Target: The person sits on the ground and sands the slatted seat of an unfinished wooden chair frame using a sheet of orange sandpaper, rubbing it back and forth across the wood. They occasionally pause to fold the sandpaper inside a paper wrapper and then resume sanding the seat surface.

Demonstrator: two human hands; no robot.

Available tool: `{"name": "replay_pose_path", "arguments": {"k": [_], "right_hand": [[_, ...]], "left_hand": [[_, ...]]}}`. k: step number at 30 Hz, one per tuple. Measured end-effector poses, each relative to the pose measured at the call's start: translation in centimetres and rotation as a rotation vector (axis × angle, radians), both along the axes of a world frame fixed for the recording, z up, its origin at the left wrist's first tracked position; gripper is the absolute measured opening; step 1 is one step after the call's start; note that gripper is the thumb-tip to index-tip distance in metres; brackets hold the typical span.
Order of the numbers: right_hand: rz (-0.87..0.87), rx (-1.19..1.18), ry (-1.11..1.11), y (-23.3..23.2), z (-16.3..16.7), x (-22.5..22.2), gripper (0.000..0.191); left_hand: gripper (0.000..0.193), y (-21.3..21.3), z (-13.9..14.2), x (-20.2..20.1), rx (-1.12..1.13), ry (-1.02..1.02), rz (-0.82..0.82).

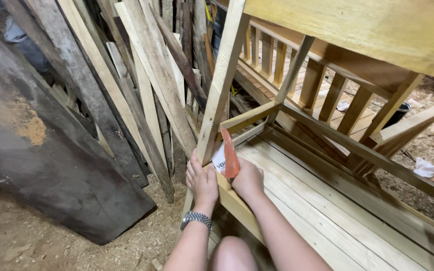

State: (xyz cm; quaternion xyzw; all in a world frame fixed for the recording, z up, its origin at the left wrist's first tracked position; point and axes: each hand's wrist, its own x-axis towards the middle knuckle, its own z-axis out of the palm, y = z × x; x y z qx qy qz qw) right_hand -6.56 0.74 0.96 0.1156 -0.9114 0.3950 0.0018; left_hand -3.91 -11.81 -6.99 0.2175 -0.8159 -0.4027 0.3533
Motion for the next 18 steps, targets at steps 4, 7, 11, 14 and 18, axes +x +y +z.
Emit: {"name": "replay_pose_path", "arguments": {"k": [4,7,11,14,18], "right_hand": [[0.028,0.039,0.016,1.4,0.2,0.4,0.026],[0.034,0.025,-0.037,2.1,0.0,0.7,0.026],[0.014,0.063,0.048,0.4,-0.2,0.0,0.026],[-0.007,0.014,-0.02,-0.1,-0.5,-0.4,0.026],[0.034,0.028,0.007,1.9,-1.2,0.1,0.026]], "left_hand": [[0.072,0.0,-0.1,0.0,-0.012,0.001,-0.024],[0.073,0.2,-0.3,-0.3,0.005,-0.008,0.022],[0.073,0.3,-0.2,-0.4,0.01,-0.001,0.016],[0.073,0.1,0.1,0.1,-0.02,0.009,0.006],[0.072,0.3,0.5,0.1,-0.008,0.001,-0.005]]}}
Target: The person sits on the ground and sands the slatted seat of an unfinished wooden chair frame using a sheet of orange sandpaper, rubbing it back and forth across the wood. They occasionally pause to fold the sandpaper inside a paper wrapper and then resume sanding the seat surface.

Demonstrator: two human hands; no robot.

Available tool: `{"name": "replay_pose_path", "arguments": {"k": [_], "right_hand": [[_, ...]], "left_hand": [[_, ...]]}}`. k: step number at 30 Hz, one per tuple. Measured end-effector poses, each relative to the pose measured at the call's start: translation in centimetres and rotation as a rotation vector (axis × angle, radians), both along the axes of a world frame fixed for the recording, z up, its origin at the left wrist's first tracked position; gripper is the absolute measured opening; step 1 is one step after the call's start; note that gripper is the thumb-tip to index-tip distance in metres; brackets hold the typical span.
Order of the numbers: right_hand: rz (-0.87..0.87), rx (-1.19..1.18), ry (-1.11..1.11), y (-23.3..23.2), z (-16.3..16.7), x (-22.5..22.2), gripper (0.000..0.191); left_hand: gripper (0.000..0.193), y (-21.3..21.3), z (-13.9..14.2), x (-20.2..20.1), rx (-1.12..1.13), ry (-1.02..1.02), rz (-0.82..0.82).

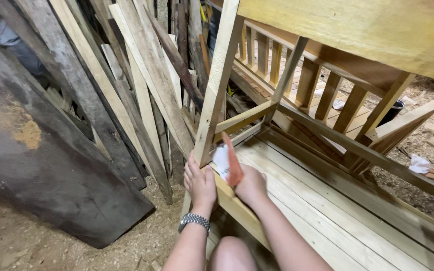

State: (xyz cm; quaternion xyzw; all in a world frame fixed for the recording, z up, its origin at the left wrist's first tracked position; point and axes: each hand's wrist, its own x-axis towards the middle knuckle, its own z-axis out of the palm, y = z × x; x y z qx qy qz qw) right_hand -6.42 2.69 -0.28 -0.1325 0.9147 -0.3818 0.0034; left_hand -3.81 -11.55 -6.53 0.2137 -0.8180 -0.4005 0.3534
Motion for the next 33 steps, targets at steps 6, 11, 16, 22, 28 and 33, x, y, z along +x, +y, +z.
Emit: {"name": "replay_pose_path", "arguments": {"k": [6,11,16,22,28,33], "right_hand": [[0.002,0.028,-0.019,-0.4,-0.1,-0.7,0.024],[0.021,0.049,0.151,-0.2,0.1,-0.5,0.017],[0.05,-0.033,-0.031,1.5,0.2,0.4,0.027],[0.043,-0.041,0.007,-0.9,0.6,-0.3,0.021],[0.065,-0.055,-0.039,0.7,0.0,0.3,0.028],[0.015,0.005,0.054,-0.8,0.3,-0.2,0.019]], "left_hand": [[0.073,0.3,-0.2,-0.1,-0.004,0.016,0.038],[0.072,0.2,-0.1,-0.1,0.011,0.01,0.008],[0.07,0.3,-0.3,-0.2,-0.017,0.033,0.022],[0.072,0.3,-0.1,0.1,-0.003,0.028,0.014],[0.07,0.5,0.0,0.2,0.007,0.011,0.027],[0.072,0.7,0.0,0.4,-0.01,0.044,0.017]]}}
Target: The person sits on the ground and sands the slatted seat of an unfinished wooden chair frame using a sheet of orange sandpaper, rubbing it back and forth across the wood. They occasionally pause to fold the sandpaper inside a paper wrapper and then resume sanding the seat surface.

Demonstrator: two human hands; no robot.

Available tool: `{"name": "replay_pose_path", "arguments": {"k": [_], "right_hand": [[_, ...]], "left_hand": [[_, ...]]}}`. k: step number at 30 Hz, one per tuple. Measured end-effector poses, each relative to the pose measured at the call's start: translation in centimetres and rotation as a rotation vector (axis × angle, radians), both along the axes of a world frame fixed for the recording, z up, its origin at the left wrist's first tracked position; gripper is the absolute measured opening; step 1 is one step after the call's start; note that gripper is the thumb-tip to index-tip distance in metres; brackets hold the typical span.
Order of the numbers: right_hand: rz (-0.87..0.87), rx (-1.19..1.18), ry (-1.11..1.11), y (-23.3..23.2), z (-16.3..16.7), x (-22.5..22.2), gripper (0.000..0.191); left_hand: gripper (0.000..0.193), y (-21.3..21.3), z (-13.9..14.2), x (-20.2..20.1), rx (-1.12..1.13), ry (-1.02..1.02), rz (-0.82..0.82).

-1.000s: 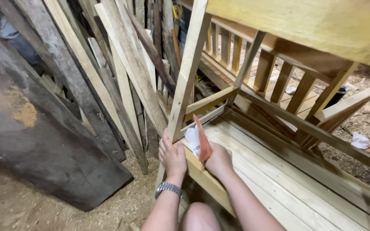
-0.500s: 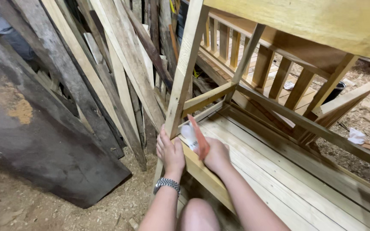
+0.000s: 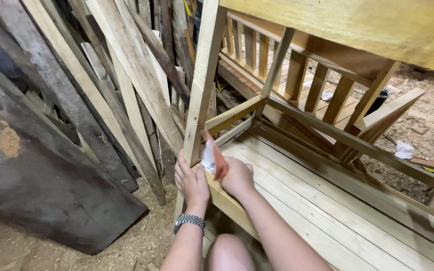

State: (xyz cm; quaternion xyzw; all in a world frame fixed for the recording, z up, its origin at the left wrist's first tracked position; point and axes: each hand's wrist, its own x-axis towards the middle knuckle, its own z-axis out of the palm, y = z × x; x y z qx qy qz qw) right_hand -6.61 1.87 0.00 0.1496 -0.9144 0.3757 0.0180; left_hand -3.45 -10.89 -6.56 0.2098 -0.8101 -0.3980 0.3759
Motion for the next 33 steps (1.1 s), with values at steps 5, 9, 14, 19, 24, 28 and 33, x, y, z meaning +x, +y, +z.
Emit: {"name": "replay_pose_path", "arguments": {"k": [5,9,14,19,24,28,33], "right_hand": [[0.038,-0.005,0.0,0.5,0.6,0.7,0.022],[0.041,0.006,-0.035,2.5,0.5,1.5,0.026],[0.0,0.037,0.003,0.8,0.9,1.0,0.022],[0.067,0.08,0.098,1.5,0.6,0.9,0.015],[0.014,-0.062,-0.064,5.5,-2.9,1.2,0.021],[-0.149,-0.804,-0.276,7.7,-5.6,-0.5,0.035],[-0.118,-1.063,-0.316,9.3,-6.2,-1.6,0.04]], "left_hand": [[0.072,-0.1,0.3,0.0,0.005,0.005,0.005],[0.07,0.0,0.1,-0.1,0.013,0.001,0.009],[0.072,-0.2,-0.3,-0.3,0.003,-0.018,0.012],[0.072,-0.2,-0.2,-0.1,0.014,-0.014,0.007],[0.071,-0.2,-0.1,0.0,0.001,0.001,0.005],[0.071,-0.2,0.0,0.1,-0.014,0.019,0.004],[0.07,-0.3,0.3,0.2,-0.005,-0.021,0.005]]}}
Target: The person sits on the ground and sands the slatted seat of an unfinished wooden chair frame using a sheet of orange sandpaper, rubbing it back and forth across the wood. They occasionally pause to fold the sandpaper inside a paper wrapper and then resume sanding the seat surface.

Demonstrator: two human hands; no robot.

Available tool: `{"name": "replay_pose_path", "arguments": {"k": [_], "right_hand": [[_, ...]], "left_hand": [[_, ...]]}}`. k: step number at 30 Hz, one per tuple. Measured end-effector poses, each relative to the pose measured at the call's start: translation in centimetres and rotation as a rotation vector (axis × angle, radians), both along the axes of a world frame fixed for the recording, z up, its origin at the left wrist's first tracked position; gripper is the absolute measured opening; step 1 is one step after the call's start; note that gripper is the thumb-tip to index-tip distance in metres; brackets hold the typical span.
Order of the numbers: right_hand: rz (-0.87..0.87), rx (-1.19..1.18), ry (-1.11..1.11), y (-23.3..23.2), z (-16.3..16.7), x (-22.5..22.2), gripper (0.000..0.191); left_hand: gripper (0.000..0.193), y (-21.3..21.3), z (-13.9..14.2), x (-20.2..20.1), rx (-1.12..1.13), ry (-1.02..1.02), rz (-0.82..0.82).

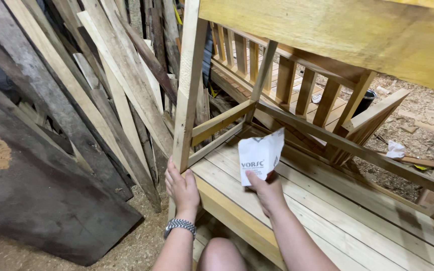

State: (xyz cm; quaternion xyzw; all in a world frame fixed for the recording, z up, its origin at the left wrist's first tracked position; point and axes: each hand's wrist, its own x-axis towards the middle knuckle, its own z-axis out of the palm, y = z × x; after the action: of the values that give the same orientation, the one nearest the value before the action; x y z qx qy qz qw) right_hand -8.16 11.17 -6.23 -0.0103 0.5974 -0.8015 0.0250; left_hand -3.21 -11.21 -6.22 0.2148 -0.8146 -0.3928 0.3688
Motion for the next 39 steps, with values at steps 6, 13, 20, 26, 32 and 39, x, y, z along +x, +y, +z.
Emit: {"name": "replay_pose_path", "arguments": {"k": [6,13,20,26,32,39], "right_hand": [[0.031,0.033,0.004,-0.3,1.4,1.7,0.033],[0.094,0.144,0.077,-0.7,2.1,1.8,0.038],[0.125,0.163,0.076,-1.3,1.3,1.1,0.027],[0.15,0.406,0.089,-1.7,1.3,1.5,0.018],[0.166,0.365,0.191,-2.6,2.3,1.9,0.023],[0.116,0.525,0.2,-3.6,4.3,2.9,0.028]], "left_hand": [[0.07,0.0,0.0,0.1,0.018,0.006,0.01],[0.069,-0.2,-0.1,0.3,0.004,0.036,-0.011],[0.071,-0.6,1.3,1.0,0.121,-0.022,-0.1],[0.085,-2.0,3.0,2.2,0.41,-0.083,-0.325],[0.116,-2.3,2.7,1.9,0.224,-0.191,-0.283],[0.12,-2.3,2.1,2.5,0.299,-0.192,-0.311]]}}
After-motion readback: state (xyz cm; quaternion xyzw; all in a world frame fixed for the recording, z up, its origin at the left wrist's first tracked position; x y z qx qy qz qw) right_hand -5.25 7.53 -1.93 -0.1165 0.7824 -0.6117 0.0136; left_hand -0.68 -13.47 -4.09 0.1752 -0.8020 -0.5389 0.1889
